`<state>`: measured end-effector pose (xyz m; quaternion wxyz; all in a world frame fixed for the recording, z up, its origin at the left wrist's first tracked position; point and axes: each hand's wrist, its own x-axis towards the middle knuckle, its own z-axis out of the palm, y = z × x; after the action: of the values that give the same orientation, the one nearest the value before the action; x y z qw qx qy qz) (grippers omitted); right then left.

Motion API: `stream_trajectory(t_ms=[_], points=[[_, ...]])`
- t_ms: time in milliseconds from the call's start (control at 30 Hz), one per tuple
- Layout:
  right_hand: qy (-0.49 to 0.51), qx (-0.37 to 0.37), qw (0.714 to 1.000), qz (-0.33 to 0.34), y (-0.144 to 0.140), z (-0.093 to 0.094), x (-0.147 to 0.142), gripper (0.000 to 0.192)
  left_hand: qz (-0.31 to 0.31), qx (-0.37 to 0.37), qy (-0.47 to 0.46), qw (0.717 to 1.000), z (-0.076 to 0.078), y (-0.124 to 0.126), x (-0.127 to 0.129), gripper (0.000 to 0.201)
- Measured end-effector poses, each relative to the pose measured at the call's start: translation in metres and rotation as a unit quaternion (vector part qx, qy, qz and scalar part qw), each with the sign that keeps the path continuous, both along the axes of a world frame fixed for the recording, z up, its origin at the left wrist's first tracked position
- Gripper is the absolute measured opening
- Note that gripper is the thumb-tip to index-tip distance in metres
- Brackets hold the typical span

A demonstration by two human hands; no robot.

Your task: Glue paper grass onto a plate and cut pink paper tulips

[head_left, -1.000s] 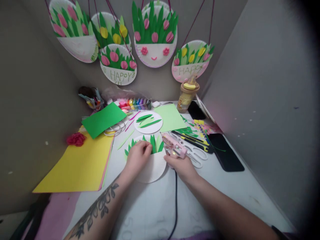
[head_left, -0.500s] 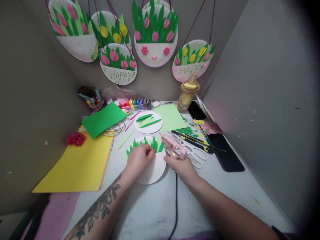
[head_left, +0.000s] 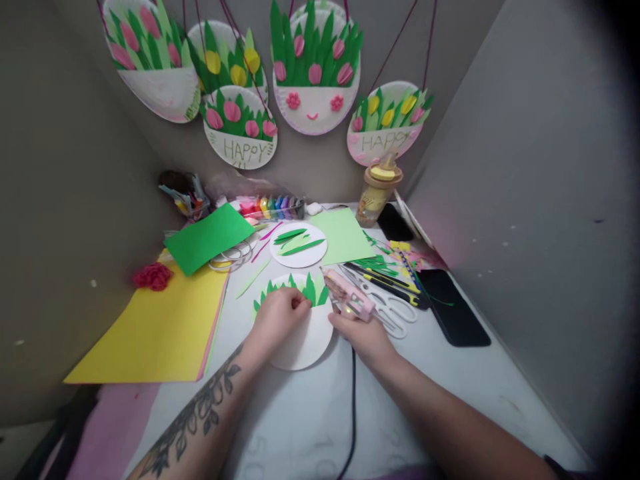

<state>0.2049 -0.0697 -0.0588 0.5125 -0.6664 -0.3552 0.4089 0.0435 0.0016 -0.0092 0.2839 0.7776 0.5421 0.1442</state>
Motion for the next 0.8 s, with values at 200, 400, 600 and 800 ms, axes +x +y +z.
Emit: stream_trajectory(t_ms=[200, 400, 600, 800], points=[[-0.009, -0.002, 1.0, -0.004, -0.0005, 0.0002, 0.0, 0.027, -0.006, 0.025, -0.002, 1.0, 0.0003, -0.0012, -0.0015, 0.019], [-0.004, 0.009, 1.0, -0.013, 0.0004, -0.0026, -0.0001, 0.026, -0.002, 0.118, -0.02, 0.993, 0.0041, -0.0042, -0.005, 0.021], [0.01, 0.012, 1.0, -0.013, 0.0007, -0.0022, -0.0003, 0.025, -0.027, 0.163, 0.024, 0.986, 0.0001, -0.0052, -0.0031, 0.04], [0.021, 0.005, 1.0, -0.012, 0.0014, -0.0018, -0.0007, 0.025, -0.042, 0.204, 0.046, 0.977, -0.0016, -0.0067, -0.004, 0.037]])
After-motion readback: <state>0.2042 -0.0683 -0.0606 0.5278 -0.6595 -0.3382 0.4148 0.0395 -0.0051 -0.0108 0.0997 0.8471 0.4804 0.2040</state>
